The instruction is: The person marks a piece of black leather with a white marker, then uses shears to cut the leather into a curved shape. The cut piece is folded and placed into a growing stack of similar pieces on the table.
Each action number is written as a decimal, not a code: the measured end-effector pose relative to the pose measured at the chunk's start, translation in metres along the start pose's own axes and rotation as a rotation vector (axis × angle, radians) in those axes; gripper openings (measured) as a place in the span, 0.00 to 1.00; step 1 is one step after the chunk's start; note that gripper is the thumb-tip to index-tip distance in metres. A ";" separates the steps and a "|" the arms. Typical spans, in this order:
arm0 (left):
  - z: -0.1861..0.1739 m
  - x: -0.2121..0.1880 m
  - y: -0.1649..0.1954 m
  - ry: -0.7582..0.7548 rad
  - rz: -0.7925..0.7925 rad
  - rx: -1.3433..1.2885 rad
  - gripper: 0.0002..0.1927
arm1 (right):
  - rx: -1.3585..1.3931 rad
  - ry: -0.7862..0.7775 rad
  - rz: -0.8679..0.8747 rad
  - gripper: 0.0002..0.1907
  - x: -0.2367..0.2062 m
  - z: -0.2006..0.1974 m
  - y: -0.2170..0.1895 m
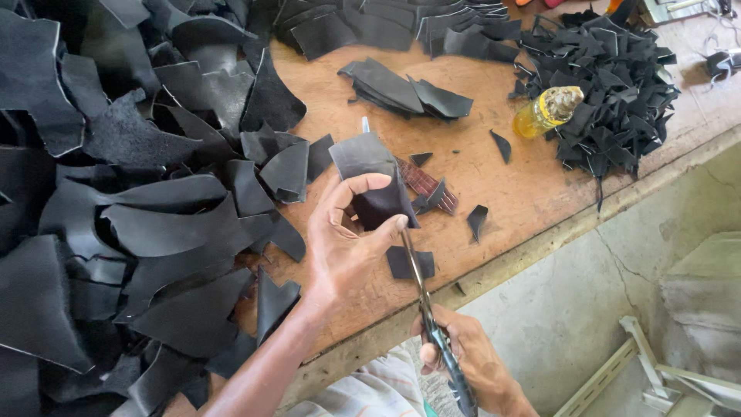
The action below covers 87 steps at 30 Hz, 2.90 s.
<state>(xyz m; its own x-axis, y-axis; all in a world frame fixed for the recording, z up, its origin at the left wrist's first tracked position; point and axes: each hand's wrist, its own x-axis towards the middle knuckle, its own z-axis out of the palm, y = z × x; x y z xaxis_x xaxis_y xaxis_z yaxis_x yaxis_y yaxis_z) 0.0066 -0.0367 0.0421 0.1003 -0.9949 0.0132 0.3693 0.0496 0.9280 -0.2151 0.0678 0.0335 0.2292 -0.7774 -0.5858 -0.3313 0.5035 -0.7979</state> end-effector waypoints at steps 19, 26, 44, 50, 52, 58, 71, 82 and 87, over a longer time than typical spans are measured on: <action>-0.007 0.001 -0.018 -0.072 -0.180 -0.227 0.30 | -0.138 0.021 -0.113 0.41 0.011 0.004 -0.037; -0.006 0.002 -0.024 -0.085 -0.135 -0.268 0.30 | -0.183 0.063 -0.098 0.38 0.013 0.006 -0.038; -0.004 0.002 -0.025 -0.089 -0.125 -0.309 0.30 | -0.093 0.011 -0.141 0.40 0.013 0.003 -0.039; -0.004 0.003 -0.025 -0.090 -0.087 -0.283 0.30 | -0.197 0.085 -0.130 0.40 0.013 0.005 -0.039; -0.004 0.003 -0.025 -0.087 -0.089 -0.287 0.30 | -0.188 0.103 -0.144 0.40 0.015 0.007 -0.035; -0.004 0.002 -0.027 -0.083 -0.111 -0.271 0.30 | -0.190 0.121 -0.162 0.40 0.018 0.007 -0.026; -0.003 0.003 -0.036 -0.089 -0.115 -0.323 0.30 | -0.115 0.132 -0.168 0.32 0.017 0.008 -0.023; -0.003 0.003 -0.034 -0.104 -0.139 -0.369 0.29 | -0.098 0.140 -0.156 0.28 0.015 0.010 -0.022; -0.004 0.003 -0.036 -0.112 -0.133 -0.372 0.29 | -0.115 0.156 -0.152 0.25 0.013 0.011 -0.022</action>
<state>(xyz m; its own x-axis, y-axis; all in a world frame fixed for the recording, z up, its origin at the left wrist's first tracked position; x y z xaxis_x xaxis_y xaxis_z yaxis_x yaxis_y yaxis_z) -0.0027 -0.0411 0.0077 -0.0644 -0.9972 -0.0386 0.6832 -0.0723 0.7267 -0.1950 0.0507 0.0416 0.1434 -0.8944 -0.4236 -0.4081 0.3366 -0.8486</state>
